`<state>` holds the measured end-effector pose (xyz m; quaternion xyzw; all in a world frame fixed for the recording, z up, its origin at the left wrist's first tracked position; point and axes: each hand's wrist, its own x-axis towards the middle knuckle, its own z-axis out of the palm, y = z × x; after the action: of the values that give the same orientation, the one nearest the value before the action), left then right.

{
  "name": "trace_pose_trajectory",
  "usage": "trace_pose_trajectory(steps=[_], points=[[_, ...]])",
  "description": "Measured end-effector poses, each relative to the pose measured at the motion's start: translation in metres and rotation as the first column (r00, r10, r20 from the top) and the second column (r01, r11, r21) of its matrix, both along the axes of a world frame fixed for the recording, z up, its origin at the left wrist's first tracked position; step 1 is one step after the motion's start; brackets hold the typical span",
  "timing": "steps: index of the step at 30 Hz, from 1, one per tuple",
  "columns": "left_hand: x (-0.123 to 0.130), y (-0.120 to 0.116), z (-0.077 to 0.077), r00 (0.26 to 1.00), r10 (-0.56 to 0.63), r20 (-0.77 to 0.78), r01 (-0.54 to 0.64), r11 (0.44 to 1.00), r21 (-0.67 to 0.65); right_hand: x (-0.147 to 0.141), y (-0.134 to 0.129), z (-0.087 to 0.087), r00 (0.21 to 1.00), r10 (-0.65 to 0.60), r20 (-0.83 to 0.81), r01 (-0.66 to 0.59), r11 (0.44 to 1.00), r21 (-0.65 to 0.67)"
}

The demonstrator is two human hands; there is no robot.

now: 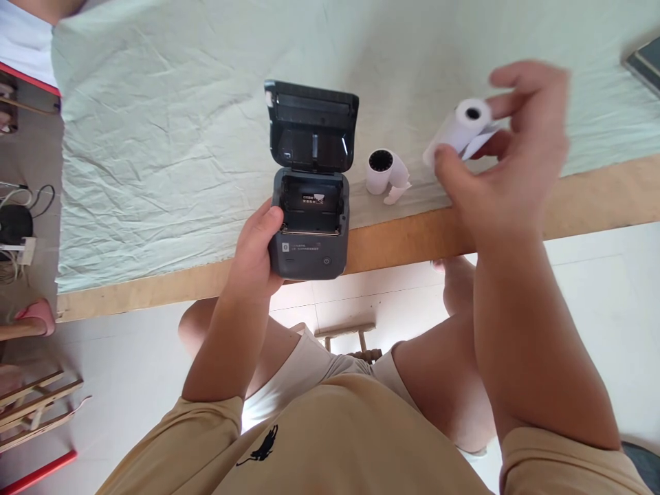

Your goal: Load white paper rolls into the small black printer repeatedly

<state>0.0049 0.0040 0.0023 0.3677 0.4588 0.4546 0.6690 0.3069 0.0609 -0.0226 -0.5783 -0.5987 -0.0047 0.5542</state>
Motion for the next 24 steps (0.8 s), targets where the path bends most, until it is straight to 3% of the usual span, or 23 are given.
trace_pose_trajectory(steps=[2,4,8,11,14,21,24], points=[[0.0,0.0,0.0,1.0,-0.004,0.001,0.004,1.0,-0.009,-0.017,-0.004,0.016,0.991,0.117,-0.06,-0.098,0.961,0.26],[-0.001,-0.001,0.0,1.0,-0.012,-0.009,0.011,1.0,-0.016,-0.041,-0.014,0.034,0.96,0.282,-0.006,-0.26,0.893,0.366],[0.0,-0.001,0.001,1.0,-0.011,-0.015,0.011,1.0,0.011,-0.092,-0.04,0.055,0.896,0.409,0.173,-0.429,0.898,0.096],[0.001,-0.001,0.002,1.0,-0.002,-0.004,0.002,1.0,0.031,-0.11,-0.048,0.053,0.881,0.365,0.302,-0.353,0.931,-0.097],[0.001,-0.001,0.002,1.0,-0.019,0.007,0.019,1.0,0.019,-0.111,-0.045,0.046,0.863,0.36,0.354,-0.3,0.93,-0.214],[0.0,0.0,0.0,1.0,-0.011,0.003,0.011,1.0,0.012,-0.108,-0.044,0.044,0.867,0.386,0.314,-0.373,0.922,-0.103],[0.0,0.0,-0.002,1.0,-0.015,0.016,0.015,0.999,0.035,-0.11,-0.051,0.045,0.84,0.457,0.291,-0.455,0.887,-0.078]])
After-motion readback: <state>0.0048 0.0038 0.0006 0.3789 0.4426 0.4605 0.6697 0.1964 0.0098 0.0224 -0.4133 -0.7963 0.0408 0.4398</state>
